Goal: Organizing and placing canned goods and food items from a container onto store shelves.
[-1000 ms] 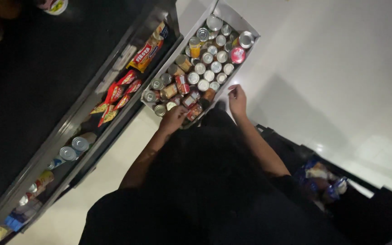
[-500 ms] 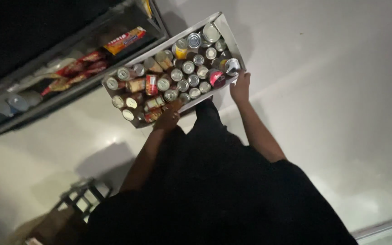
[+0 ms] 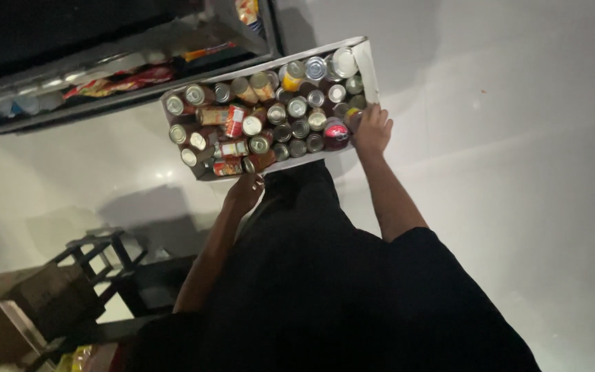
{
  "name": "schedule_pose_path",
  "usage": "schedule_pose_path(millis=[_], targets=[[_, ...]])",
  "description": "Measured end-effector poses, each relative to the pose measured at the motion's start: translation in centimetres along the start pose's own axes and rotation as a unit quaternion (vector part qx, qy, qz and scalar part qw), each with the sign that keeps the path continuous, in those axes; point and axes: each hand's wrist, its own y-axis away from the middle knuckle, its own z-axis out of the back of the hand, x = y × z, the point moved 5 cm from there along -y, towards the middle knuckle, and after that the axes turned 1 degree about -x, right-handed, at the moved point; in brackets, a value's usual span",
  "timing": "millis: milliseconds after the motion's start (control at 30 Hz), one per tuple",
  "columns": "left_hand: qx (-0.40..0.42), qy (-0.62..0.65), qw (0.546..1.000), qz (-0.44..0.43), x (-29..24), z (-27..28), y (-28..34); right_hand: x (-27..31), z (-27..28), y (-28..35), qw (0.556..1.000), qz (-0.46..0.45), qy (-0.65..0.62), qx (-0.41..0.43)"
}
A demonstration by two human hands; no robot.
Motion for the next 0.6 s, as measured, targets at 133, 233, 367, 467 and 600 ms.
schedule_pose_path(millis=[133,233,367,467,600], targets=[[-0.018,-0.018,1.000,0.015,0.1,0.2,1.0,0.5,10.5,3.3,0.998,0.012,-0.062,-0.016],[0.017,-0.009,0.997,0.078,-1.0,1.1,2.2,-0.2,15.2,6.1,0.982,-0.009,-0.184,-0.036],[0.052,-0.005,0.996,0.070,2.0,-0.7,2.0,-1.9,13.6,8.4,0.805,-0.016,-0.572,-0.159],[0.026,-0.002,0.999,0.027,1.7,0.3,2.1,-1.7,13.8,9.8,0.604,-0.059,-0.789,-0.102],[-0.032,0.080,0.995,-0.051,0.6,3.2,2.9,2.1,16.3,12.4,0.509,-0.089,-0.856,0.020]])
